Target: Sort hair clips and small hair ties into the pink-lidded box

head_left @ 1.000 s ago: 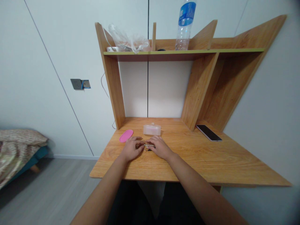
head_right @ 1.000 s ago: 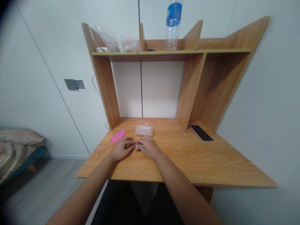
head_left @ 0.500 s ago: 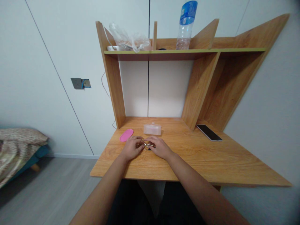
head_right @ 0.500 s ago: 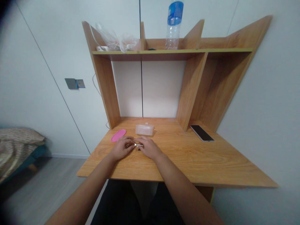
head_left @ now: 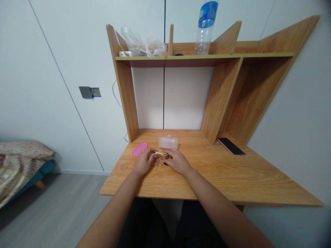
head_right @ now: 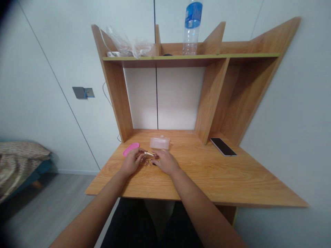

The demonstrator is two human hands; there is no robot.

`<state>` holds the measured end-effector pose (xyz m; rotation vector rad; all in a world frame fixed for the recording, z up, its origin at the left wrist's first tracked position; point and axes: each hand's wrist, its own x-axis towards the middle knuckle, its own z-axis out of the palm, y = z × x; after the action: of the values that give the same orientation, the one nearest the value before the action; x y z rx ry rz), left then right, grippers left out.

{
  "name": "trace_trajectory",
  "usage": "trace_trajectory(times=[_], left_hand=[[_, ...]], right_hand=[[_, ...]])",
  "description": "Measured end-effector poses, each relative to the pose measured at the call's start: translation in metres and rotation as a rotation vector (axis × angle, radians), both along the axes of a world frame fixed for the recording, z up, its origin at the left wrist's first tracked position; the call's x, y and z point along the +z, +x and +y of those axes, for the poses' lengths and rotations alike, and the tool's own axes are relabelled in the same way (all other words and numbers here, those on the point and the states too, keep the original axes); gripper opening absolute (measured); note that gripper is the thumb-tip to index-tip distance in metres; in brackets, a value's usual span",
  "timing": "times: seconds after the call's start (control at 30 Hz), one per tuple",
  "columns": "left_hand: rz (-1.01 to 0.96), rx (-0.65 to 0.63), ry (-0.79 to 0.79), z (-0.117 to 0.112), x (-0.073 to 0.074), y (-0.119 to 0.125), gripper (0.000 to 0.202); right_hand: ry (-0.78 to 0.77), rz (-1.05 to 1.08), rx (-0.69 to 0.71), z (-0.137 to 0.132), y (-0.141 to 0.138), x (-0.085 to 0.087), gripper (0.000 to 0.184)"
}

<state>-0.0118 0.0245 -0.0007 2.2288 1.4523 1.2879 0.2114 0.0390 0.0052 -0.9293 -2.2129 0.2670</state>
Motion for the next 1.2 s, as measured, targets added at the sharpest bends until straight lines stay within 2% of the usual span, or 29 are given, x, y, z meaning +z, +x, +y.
trace_trajectory(times=[0.1, 0.33, 0.57, 0.77, 1.03, 1.2], left_hand=[[-0.061, 0.023, 0.006, 0.002, -0.001, -0.002, 0.018], [-0.222, 0.049, 0.028, 0.005, -0.003, -0.004, 0.021], [-0.42, 0.03, 0.027, 0.013, -0.009, -0.007, 0.027], [-0.578, 0.025, -0.018, 0.017, -0.014, -0.008, 0.034], [-0.703, -0.086, -0.081, 0.018, -0.015, -0.006, 0.034], [-0.775, -0.093, -0.098, 0.017, -0.015, -0.006, 0.052]], right_hand=[[-0.007, -0.025, -0.004, 0.004, 0.001, -0.005, 0.034], [0.034, 0.009, 0.017, 0.002, -0.001, -0.004, 0.032], [0.087, 0.124, 0.009, 0.002, -0.004, -0.004, 0.043], [0.088, 0.195, -0.032, 0.01, -0.002, -0.01, 0.04], [0.014, 0.222, -0.029, 0.012, 0.001, -0.013, 0.038], [0.01, 0.221, -0.034, 0.005, 0.0, -0.007, 0.037]])
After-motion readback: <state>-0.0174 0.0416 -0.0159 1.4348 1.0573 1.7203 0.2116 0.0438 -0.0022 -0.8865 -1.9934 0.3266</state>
